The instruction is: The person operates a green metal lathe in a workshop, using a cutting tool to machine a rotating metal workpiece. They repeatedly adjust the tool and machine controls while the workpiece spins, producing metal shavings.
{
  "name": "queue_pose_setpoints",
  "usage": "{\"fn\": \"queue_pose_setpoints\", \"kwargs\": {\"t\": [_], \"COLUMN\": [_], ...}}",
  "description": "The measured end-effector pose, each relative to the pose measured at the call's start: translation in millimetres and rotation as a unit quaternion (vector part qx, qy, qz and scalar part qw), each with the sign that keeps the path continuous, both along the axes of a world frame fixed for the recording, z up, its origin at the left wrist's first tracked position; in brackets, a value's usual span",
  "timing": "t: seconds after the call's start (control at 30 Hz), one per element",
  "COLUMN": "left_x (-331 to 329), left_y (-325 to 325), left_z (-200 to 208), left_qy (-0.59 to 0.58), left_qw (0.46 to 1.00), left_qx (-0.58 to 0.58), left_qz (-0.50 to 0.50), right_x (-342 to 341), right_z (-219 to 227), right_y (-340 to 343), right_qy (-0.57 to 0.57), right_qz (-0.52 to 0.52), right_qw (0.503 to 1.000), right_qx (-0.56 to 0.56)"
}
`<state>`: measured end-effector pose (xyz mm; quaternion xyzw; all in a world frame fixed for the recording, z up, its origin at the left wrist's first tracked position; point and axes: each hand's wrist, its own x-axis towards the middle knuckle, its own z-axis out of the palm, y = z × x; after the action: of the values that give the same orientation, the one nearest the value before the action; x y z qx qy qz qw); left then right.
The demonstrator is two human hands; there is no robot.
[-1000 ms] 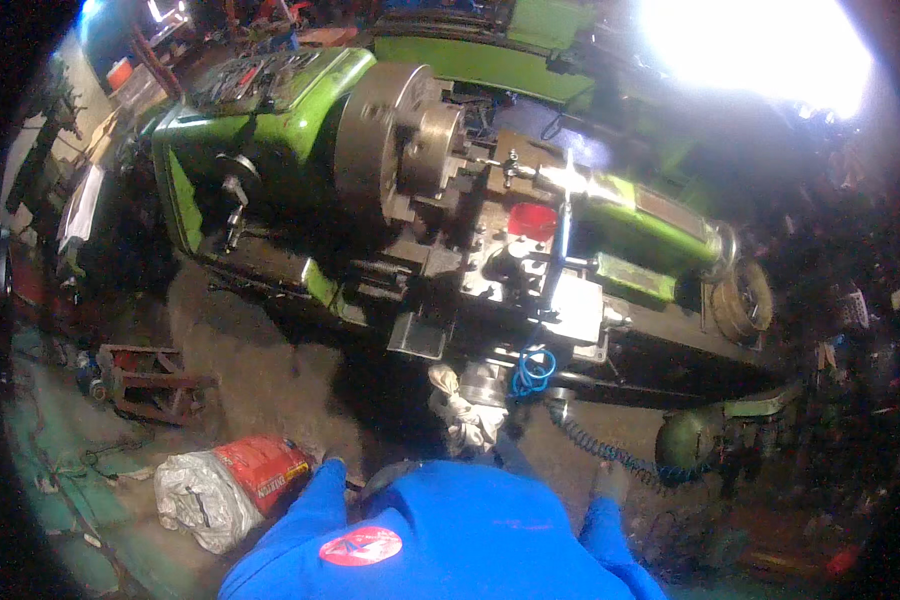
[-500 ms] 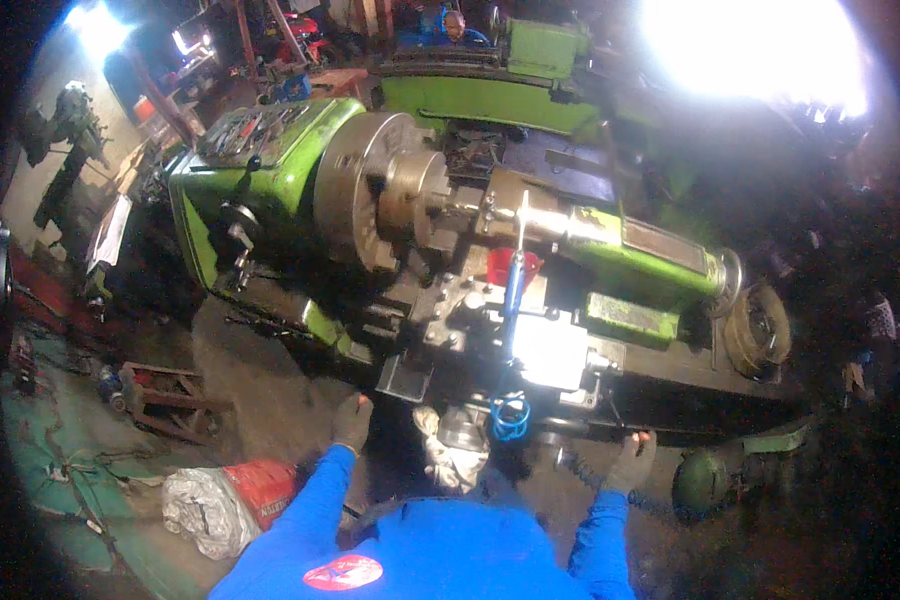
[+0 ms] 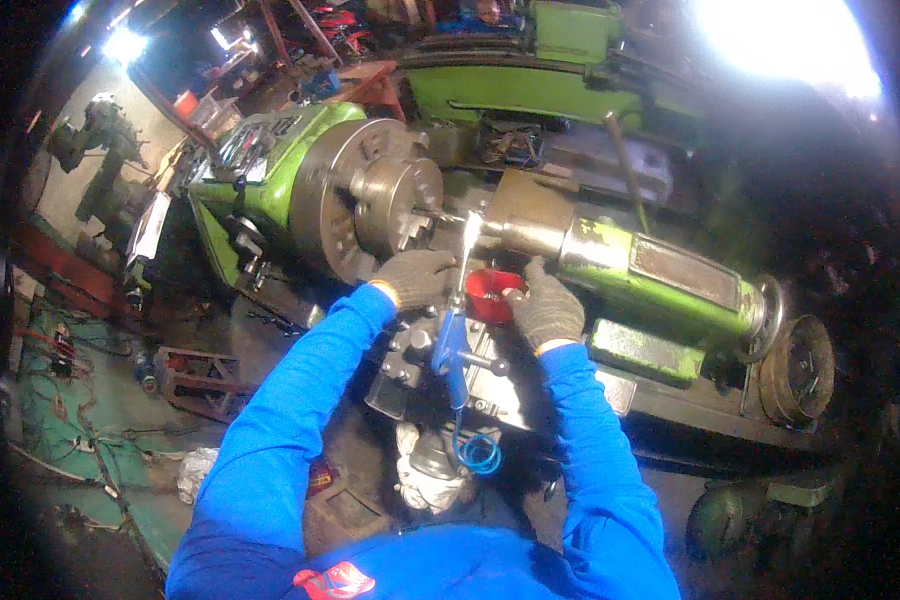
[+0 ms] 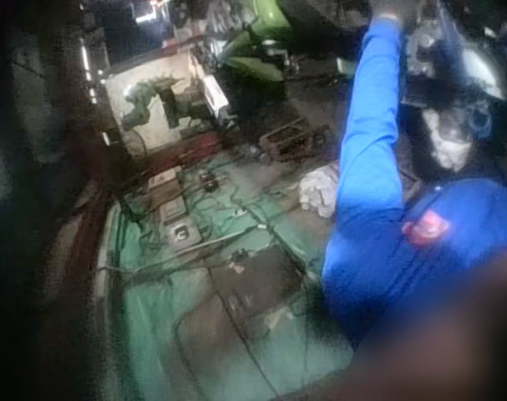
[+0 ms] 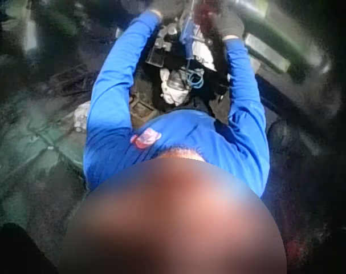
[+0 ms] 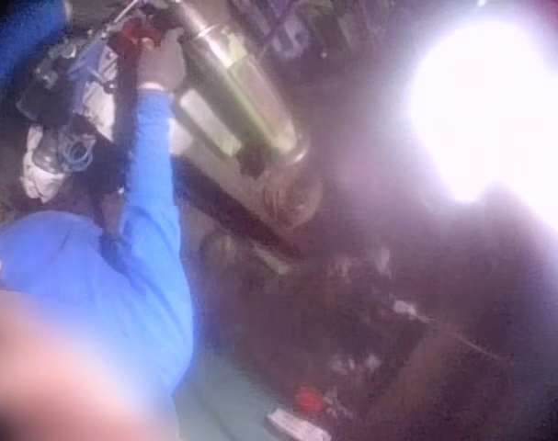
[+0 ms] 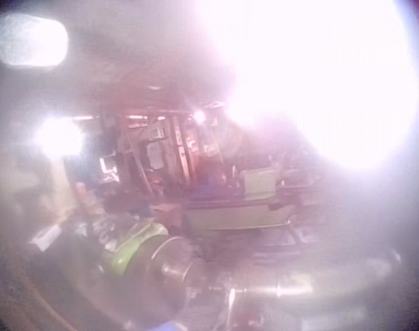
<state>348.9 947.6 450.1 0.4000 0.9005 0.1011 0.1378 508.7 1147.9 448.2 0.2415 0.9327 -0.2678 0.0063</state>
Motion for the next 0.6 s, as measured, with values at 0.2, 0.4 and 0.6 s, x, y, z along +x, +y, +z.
{"fn": "queue_pose_setpoints", "kwargs": {"t": [0.2,0.4,0.6], "left_x": [-25.2,-33.1,-6.8], "left_y": [51.1,59.0,55.7], "left_z": [-40.6,-72.1,-38.9], "left_qy": [-0.098,-0.077,0.073], "left_qw": [0.992,0.995,0.988], "left_qx": [-0.012,-0.007,0.030], "left_qz": [-0.077,-0.060,-0.130], "right_x": [-14.3,-1.5,42.7], "right_z": [-51.4,-64.7,-78.4], "right_y": [27.6,27.2,29.3], "right_qy": [0.053,0.156,0.217], "right_qz": [0.074,0.020,-0.073], "right_qw": [0.993,0.987,0.959], "right_qx": [0.072,-0.028,-0.167]}}
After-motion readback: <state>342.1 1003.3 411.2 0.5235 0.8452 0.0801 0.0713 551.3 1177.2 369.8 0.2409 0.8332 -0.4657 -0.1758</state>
